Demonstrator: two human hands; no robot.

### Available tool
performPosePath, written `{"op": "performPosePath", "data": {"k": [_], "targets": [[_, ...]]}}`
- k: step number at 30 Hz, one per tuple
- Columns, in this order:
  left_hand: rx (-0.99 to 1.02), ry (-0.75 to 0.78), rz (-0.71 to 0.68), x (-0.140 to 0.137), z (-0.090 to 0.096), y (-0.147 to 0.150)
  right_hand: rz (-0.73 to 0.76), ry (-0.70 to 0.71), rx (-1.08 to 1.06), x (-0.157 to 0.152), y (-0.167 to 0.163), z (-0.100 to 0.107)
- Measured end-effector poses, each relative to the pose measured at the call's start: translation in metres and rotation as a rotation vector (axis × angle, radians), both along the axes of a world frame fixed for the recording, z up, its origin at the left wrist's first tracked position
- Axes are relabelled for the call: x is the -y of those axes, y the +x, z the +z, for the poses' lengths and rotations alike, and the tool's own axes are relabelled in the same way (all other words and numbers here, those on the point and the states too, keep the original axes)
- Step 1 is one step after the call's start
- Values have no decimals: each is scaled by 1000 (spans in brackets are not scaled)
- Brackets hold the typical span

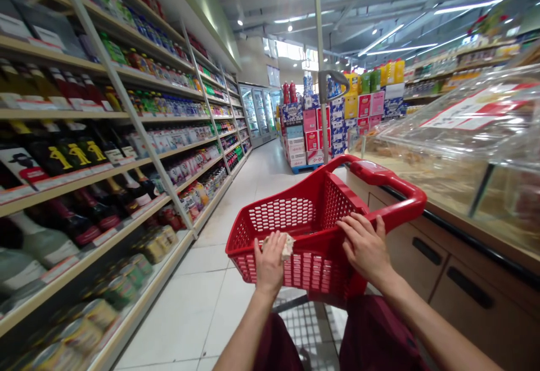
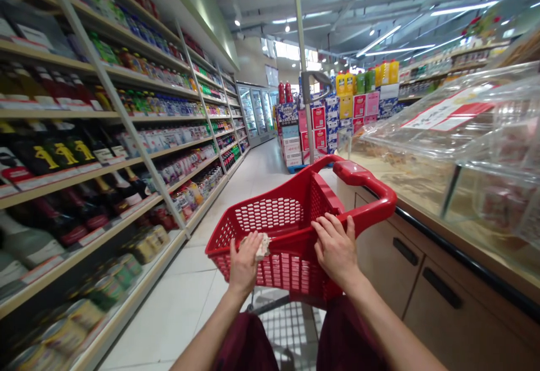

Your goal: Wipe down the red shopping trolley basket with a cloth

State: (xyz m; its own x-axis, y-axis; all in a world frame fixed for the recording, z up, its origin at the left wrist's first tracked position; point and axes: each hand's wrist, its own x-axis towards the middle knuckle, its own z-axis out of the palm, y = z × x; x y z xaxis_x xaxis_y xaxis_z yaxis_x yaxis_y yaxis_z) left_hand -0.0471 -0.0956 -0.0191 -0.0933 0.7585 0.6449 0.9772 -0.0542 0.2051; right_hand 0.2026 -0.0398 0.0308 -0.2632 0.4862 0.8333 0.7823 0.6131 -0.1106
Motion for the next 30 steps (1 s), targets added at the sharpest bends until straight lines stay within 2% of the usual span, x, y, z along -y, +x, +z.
{"op": "performPosePath", "data": {"k": [2, 4, 6, 7, 8, 9, 12, 14, 19, 21, 24, 26, 28, 30], "targets": [[-10, -11, -20, 0, 2, -5, 4, -2, 14, 0, 2, 0], [71, 18, 138, 5, -1, -28, 11, -8, 12, 1, 2, -1], [185, 84, 357, 10, -6, -49, 10, -14, -4, 2, 0, -1], [213, 111, 422, 11, -9, -54, 3, -18, -12, 2, -1, -2], [206, 122, 429, 11, -10, -52, -4, -22, -18, 2, -2, -2], [164, 117, 378, 9, -11, -45, -11, -26, -19, 2, -2, -3], [-37, 61, 82, -1, -7, -12, 3, -23, 5, -1, 0, -3], [-107, 33, -20, -6, -2, -2, 24, -20, 17, -3, 2, -3], [6, 53, 196, -4, 6, -15, 33, -25, -17, -3, 0, -2], [-29, 40, 126, -6, 7, 0, 13, -29, -35, -1, -3, -2], [-138, 43, -64, -13, 10, 38, 24, -12, -1, -1, 0, 0], [-177, 52, -129, -15, 10, 45, 15, 7, 17, -3, 7, 3], [-162, 52, -100, -11, 8, 28, -50, 23, -2, -7, 16, 6], [-81, 69, 38, -5, 3, 0, -123, 30, -21, -11, 24, 9]]}}
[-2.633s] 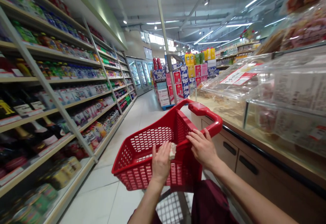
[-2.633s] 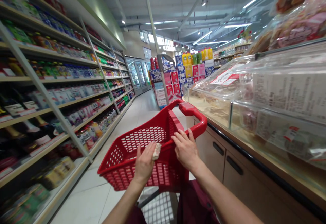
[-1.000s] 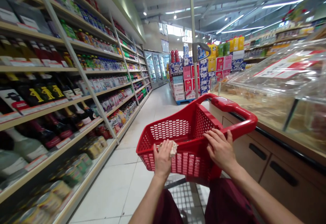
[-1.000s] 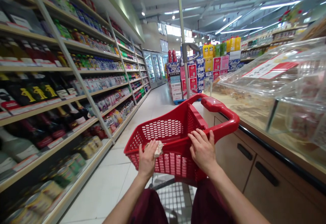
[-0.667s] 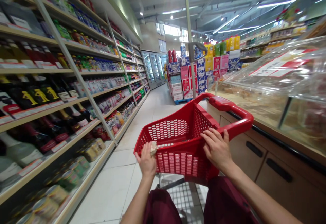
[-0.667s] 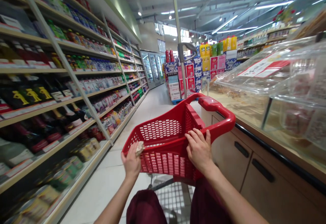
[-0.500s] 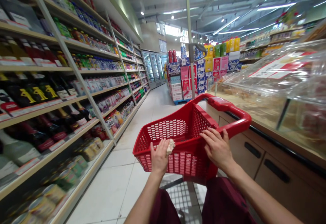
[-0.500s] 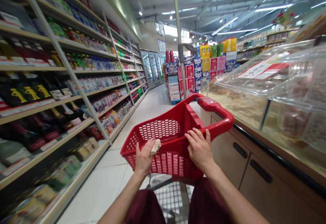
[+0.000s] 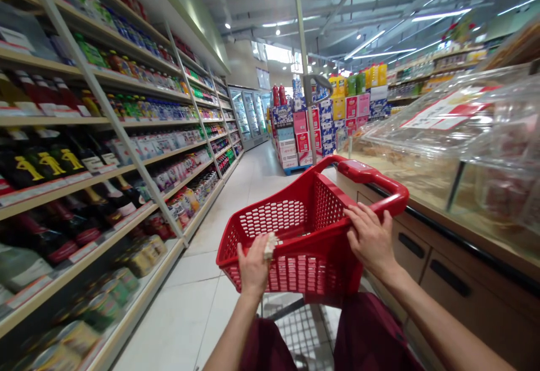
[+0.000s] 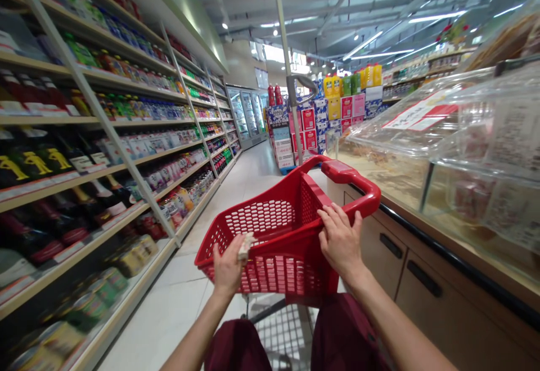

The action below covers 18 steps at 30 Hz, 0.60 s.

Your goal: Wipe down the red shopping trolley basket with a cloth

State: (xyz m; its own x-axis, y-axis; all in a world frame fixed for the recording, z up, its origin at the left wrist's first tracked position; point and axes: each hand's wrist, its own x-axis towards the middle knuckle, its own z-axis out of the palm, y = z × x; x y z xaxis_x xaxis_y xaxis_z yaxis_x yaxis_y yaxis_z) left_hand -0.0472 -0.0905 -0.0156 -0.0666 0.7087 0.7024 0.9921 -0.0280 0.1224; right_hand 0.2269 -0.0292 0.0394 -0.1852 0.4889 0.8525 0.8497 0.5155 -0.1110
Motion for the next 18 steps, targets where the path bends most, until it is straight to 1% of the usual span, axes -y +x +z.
{"op": "performPosePath", "data": {"k": [1, 2, 3, 4, 7, 8, 9, 10, 11, 14, 15, 16, 18], "targets": [[56, 21, 78, 2, -2, -11, -23, 0, 2, -1, 3, 1], [101, 37, 127, 3, -4, -17, -35, -3, 8, -2, 4, 1], [124, 42, 133, 2, -4, -16, -40, -8, 14, -3, 5, 1], [124, 34, 94, 1, -4, -9, -43, -10, 17, -3, 4, 1], [46, -25, -158, -10, 4, 32, -49, -4, 9, -2, 4, 1], [30, -47, -218, -12, 7, 41, -42, -1, 10, -2, 5, 2], [25, -65, -249, -14, 9, 45, -30, 1, 14, -2, 6, 2], [32, -75, -245, -14, 10, 43, -15, 0, 18, -2, 8, 2], [52, -72, -205, -12, 10, 35, -1, -1, 21, -3, 8, 3], [114, -13, -13, -7, 5, 9, 3, 0, 8, -2, 7, 2], [108, -4, 7, -6, 3, 8, -11, -1, 0, -1, 5, 2], [86, -4, -7, -6, 3, 12, -27, -1, -9, -1, 3, 1], [12, -20, -105, -11, 3, 36, -38, -8, -10, 1, 0, 0]]}}
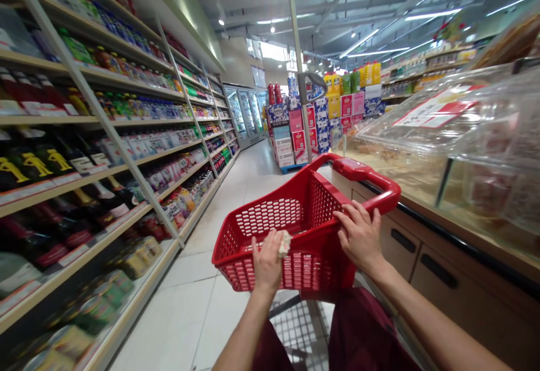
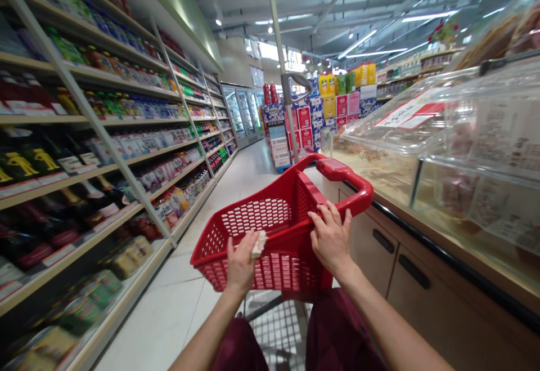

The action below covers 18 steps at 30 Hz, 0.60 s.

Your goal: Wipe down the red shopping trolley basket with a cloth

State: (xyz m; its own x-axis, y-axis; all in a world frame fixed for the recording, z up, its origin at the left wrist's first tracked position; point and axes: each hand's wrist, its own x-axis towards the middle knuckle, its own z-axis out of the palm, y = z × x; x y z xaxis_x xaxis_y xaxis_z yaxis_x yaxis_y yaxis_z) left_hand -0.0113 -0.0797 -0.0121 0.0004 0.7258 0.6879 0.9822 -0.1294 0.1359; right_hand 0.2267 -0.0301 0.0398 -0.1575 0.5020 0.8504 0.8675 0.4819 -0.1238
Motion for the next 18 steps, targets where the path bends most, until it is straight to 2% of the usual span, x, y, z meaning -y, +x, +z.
{"op": "performPosePath", "data": {"k": [2, 4, 9, 11, 13, 15, 18], "targets": [[-56, 8, -71, -6, 3, 25, 14, -13, 12, 1, 1, -1], [-88, 20, -86, -7, 5, 33, 28, -30, 28, 0, 5, -1], [-71, 65, 79, 5, -2, -13, 10, -50, 13, 1, 7, 2], [-63, 61, 75, 4, -3, -12, 8, -38, -19, 7, -2, 3], [-59, 47, 0, -3, 0, 11, 87, -16, -13, 17, -17, 4], [-51, 34, -72, -12, 6, 38, 249, -24, 54, 25, -34, 3], [-69, -13, -91, -16, 9, 48, 390, -145, 123, 30, -57, 0]]}}
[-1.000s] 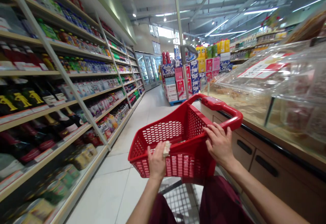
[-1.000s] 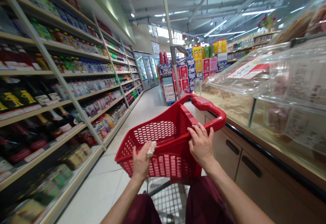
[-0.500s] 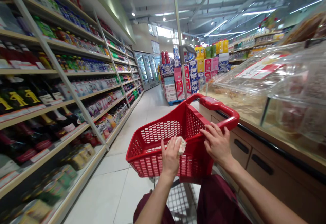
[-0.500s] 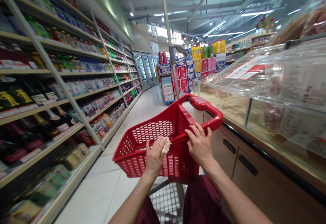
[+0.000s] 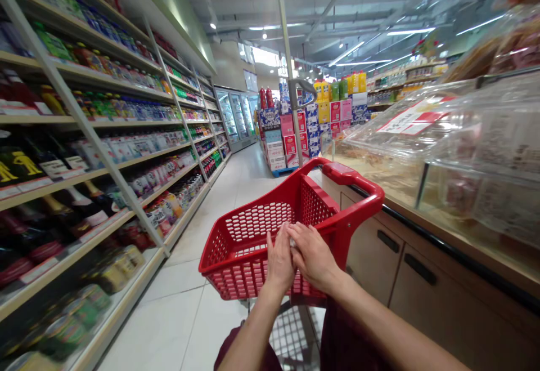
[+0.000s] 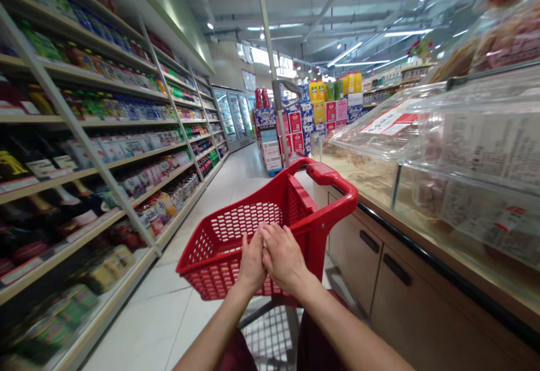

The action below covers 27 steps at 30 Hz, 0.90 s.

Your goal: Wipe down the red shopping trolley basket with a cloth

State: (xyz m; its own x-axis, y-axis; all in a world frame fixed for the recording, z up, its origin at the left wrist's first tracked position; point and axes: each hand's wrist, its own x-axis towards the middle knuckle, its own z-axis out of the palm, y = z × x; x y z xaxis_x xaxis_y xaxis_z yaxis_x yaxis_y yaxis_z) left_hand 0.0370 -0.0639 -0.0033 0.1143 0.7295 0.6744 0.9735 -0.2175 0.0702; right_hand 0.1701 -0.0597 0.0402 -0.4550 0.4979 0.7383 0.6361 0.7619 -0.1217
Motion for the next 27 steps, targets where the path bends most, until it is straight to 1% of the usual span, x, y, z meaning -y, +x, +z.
{"op": "performPosePath", "data": {"k": [3, 6, 8, 10, 11, 13, 15, 17, 19, 20, 22, 25, 26, 27], "targets": [[-25, -61, 125, 12, -8, -29, -19, -112, 50, -4, -17, 0], [-47, -142, 226, 25, -17, -57, -14, -117, 115, -10, -36, 0], [-64, -178, 243, 30, -18, -63, -1, -104, 149, -14, -48, -2], [-82, -195, 245, 32, -17, -62, 27, -83, 153, -18, -52, -6], [-90, -205, 243, 32, -15, -61, 39, -65, 132, -20, -48, -7], [-97, -225, 247, 32, -13, -57, 21, -13, 41, -25, -26, -5], [-85, -235, 268, 32, -11, -54, -81, 69, -82, -32, 12, 2], [-65, -240, 291, 32, -11, -51, -230, 161, -169, -39, 51, 12], [-44, -246, 322, 30, -11, -47, -317, 205, -165, -42, 74, 18], [-37, -250, 335, 30, -11, -44, -313, 205, -134, -42, 76, 17], [-41, -260, 351, 29, -12, -41, -224, 193, -44, -37, 62, 8], [-79, -267, 341, 30, -13, -40, -65, 224, 62, -29, 22, -9], [-93, -266, 335, 31, -13, -41, -42, 240, 81, -28, 15, -12], [-104, -262, 332, 31, -14, -42, -40, 256, 88, -29, 14, -11]]}}
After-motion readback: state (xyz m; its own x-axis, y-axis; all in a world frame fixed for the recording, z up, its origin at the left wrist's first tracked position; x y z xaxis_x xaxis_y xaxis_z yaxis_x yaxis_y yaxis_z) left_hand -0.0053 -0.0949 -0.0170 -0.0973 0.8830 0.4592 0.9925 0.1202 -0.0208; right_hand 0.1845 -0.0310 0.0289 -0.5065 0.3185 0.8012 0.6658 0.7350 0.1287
